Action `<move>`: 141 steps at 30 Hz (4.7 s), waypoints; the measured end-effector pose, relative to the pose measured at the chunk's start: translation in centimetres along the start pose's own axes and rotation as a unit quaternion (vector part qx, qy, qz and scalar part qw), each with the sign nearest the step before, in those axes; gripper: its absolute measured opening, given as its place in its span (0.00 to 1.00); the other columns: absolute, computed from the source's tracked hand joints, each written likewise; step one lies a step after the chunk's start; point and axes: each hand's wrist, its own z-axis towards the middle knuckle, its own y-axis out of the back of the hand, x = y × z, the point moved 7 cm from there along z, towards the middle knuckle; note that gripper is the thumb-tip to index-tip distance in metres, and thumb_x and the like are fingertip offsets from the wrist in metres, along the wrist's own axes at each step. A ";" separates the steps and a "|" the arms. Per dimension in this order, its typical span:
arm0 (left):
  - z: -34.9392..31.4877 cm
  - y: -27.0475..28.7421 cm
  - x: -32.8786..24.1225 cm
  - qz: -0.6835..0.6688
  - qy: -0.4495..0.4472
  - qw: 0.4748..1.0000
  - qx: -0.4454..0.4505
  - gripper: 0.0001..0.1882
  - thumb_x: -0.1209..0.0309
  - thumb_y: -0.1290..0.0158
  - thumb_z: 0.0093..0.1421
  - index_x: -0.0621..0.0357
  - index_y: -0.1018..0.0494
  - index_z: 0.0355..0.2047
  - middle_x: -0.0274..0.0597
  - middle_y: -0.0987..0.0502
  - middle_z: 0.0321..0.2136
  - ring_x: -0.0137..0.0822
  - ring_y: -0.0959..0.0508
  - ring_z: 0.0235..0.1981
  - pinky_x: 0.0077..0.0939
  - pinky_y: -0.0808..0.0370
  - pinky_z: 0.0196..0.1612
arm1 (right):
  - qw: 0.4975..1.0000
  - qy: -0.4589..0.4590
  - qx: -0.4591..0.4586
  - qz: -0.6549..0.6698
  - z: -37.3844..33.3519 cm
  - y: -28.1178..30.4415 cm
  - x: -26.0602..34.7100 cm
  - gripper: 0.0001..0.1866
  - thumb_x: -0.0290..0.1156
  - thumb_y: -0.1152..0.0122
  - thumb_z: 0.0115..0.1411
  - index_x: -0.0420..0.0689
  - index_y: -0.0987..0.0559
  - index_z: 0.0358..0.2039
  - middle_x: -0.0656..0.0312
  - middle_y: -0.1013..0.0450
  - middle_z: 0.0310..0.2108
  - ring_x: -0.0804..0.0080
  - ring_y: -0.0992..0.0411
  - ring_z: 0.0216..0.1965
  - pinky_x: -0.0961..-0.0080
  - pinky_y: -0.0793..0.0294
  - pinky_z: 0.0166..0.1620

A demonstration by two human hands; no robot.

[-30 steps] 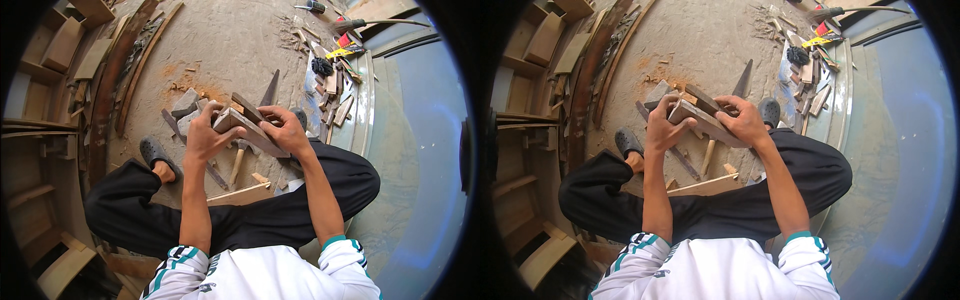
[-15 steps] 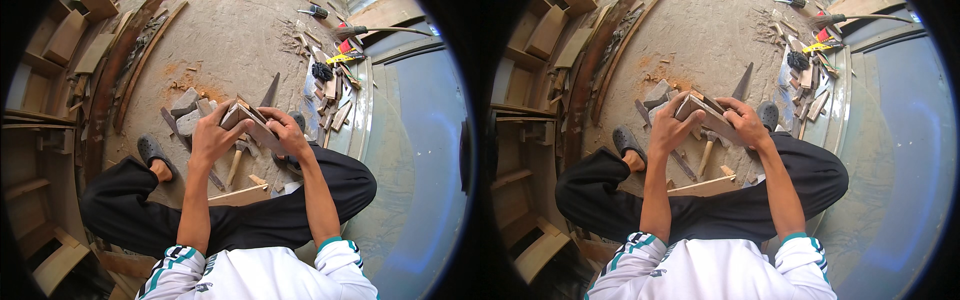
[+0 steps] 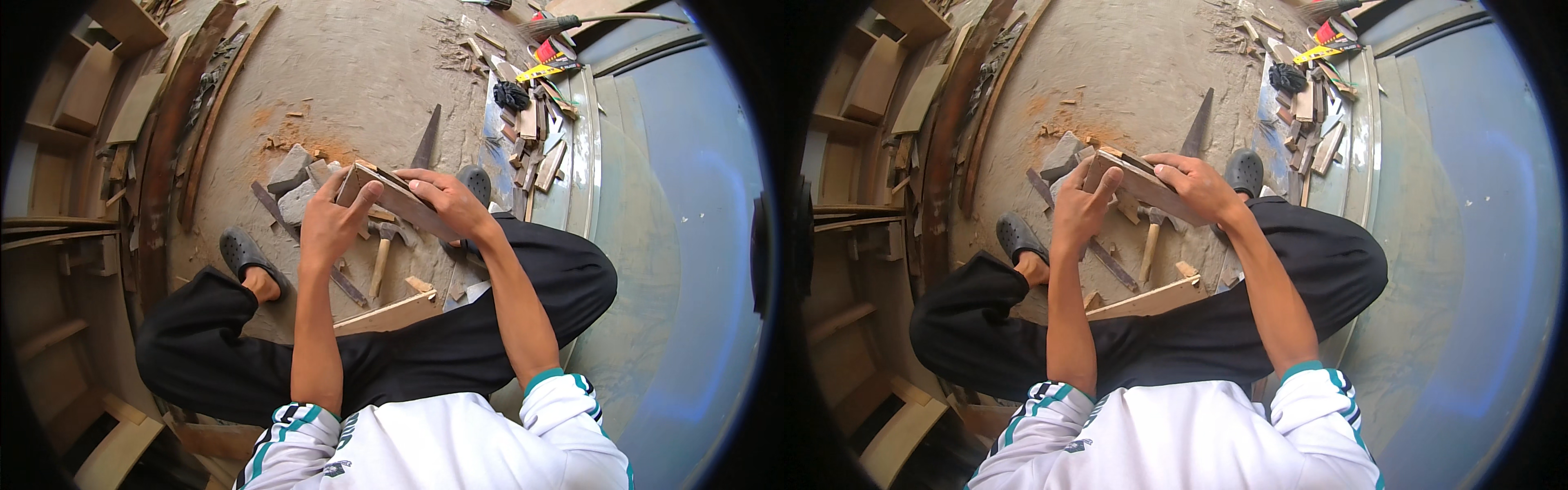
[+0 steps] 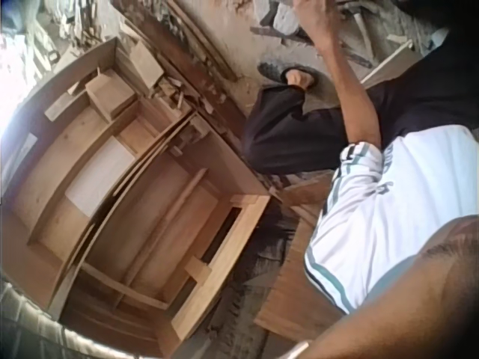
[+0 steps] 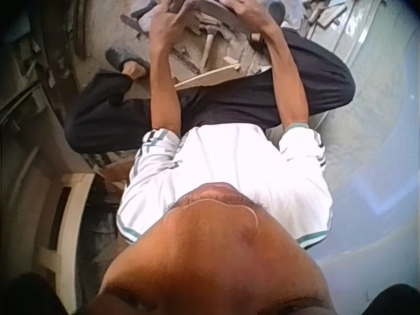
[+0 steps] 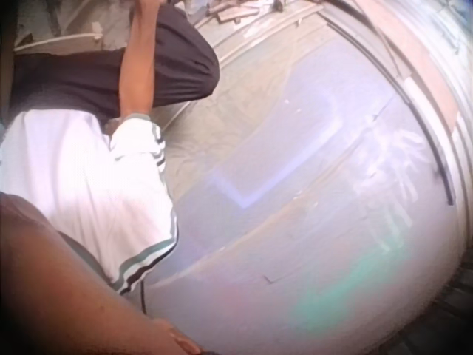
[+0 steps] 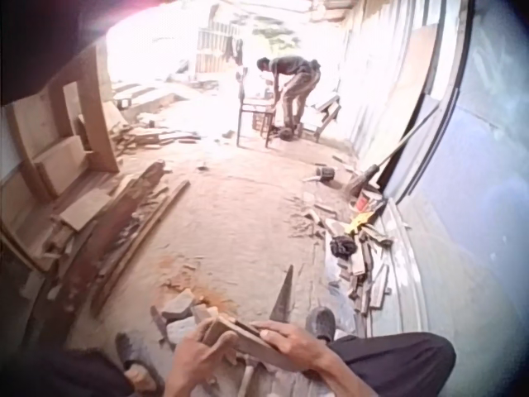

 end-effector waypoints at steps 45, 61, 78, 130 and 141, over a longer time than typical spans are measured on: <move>0.6 -0.8 2.3 0.008 0.079 0.997 0.007 0.37 0.37 0.42 0.60 0.63 0.22 0.49 0.38 0.22 0.27 0.28 0.25 0.25 0.25 0.27 0.31 | 0.989 -0.079 0.125 -0.006 0.7 0.0 -0.8 0.28 0.40 0.67 0.72 0.49 0.30 0.67 0.48 0.29 0.61 0.59 0.29 0.57 0.71 0.36 0.63; 0.7 -1.1 2.2 -0.037 0.073 0.997 0.005 0.33 0.38 0.43 0.61 0.60 0.21 0.41 0.33 0.25 0.23 0.25 0.26 0.24 0.21 0.29 0.27 | 0.975 -0.152 0.132 0.093 0.6 0.1 -2.2 0.29 0.48 0.62 0.69 0.55 0.29 0.66 0.55 0.35 0.67 0.61 0.37 0.66 0.68 0.44 0.69; 1.5 1.2 1.7 -0.040 -0.137 0.990 -0.015 0.38 0.45 0.33 0.55 0.62 0.26 0.54 0.43 0.17 0.39 0.31 0.19 0.39 0.27 0.23 0.42 | 0.983 -0.029 0.143 0.107 0.0 0.4 1.3 0.29 0.35 0.44 0.65 0.42 0.31 0.66 0.55 0.28 0.59 0.65 0.31 0.59 0.70 0.37 0.64; 0.6 0.1 0.1 -0.122 -0.125 0.985 -0.002 0.41 0.48 0.36 0.60 0.53 0.35 0.68 0.35 0.19 0.35 0.25 0.23 0.37 0.23 0.24 0.42 | 0.989 -0.049 0.110 0.086 -0.3 1.8 1.2 0.27 0.36 0.35 0.65 0.39 0.27 0.62 0.56 0.23 0.54 0.74 0.27 0.52 0.74 0.29 0.57; 0.9 0.4 0.8 -0.106 -0.164 0.981 -0.003 0.44 0.45 0.31 0.53 0.64 0.30 0.60 0.44 0.17 0.40 0.32 0.19 0.42 0.28 0.23 0.46 | 0.992 -0.010 0.106 0.066 -0.6 1.8 1.8 0.30 0.38 0.33 0.63 0.39 0.27 0.62 0.55 0.25 0.55 0.70 0.27 0.54 0.71 0.30 0.59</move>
